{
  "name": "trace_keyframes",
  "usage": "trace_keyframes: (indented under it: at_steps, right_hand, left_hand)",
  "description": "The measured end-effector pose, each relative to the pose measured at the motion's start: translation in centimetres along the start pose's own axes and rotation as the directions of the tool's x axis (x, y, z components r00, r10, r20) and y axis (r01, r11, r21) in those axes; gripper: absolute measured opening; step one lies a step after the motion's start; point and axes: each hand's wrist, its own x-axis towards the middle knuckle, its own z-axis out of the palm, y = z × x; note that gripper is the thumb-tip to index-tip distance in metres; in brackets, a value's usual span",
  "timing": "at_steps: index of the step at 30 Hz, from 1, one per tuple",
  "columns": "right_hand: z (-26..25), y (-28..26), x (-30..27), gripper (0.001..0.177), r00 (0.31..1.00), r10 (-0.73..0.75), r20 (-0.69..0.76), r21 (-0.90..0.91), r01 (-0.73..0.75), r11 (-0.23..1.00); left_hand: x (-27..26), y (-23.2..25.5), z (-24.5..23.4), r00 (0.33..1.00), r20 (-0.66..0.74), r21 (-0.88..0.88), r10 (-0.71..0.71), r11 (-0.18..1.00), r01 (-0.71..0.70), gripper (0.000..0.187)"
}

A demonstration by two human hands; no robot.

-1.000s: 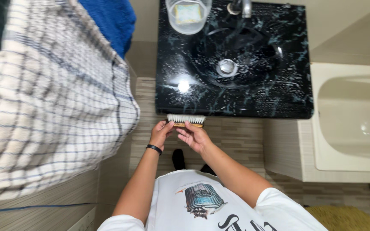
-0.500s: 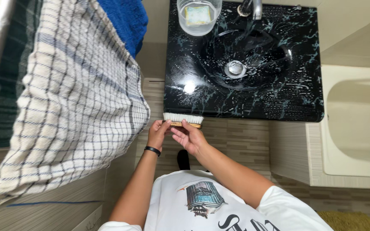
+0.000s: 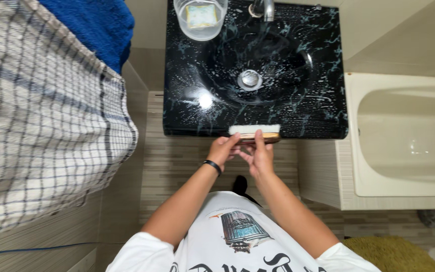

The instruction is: The person scrubs a black bathroom sink and countertop using a brush and soap. They repeatedly dip the brush into a plastic container of soapy water and scrub various parts of the sink basin and surrounding surface.

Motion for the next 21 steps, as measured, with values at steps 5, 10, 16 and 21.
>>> trace_keyframes:
  at_steps: [5, 10, 16, 21]
  right_hand:
    - [-5.4, -4.1, 2.3, 0.059, 0.971, -0.175, -0.164, -0.159, 0.149, 0.976]
    - [-10.9, -8.5, 5.7, 0.064, 0.75, -0.66, 0.045, -0.46, 0.602, 0.653]
    - [-9.8, -9.8, 5.9, 0.075, 0.517, -0.734, 0.44, -0.874, 0.435, -0.218]
    - [-2.2, -6.1, 5.2, 0.075, 0.473, -0.607, 0.638, -0.725, 0.635, -0.267]
  left_hand:
    - [2.3, -2.1, 7.2, 0.981, 0.155, 0.14, 0.113, 0.981, -0.135, 0.05]
    - [-0.6, 0.4, 7.6, 0.902, 0.132, 0.508, 0.411, 0.754, -0.417, 0.042]
    - [-4.6, 3.8, 3.5, 0.853, -0.018, 0.572, 0.522, 0.705, -0.42, 0.039]
    - [-5.8, 5.5, -1.4, 0.74, -0.195, 0.594, 0.643, 0.678, -0.433, 0.051]
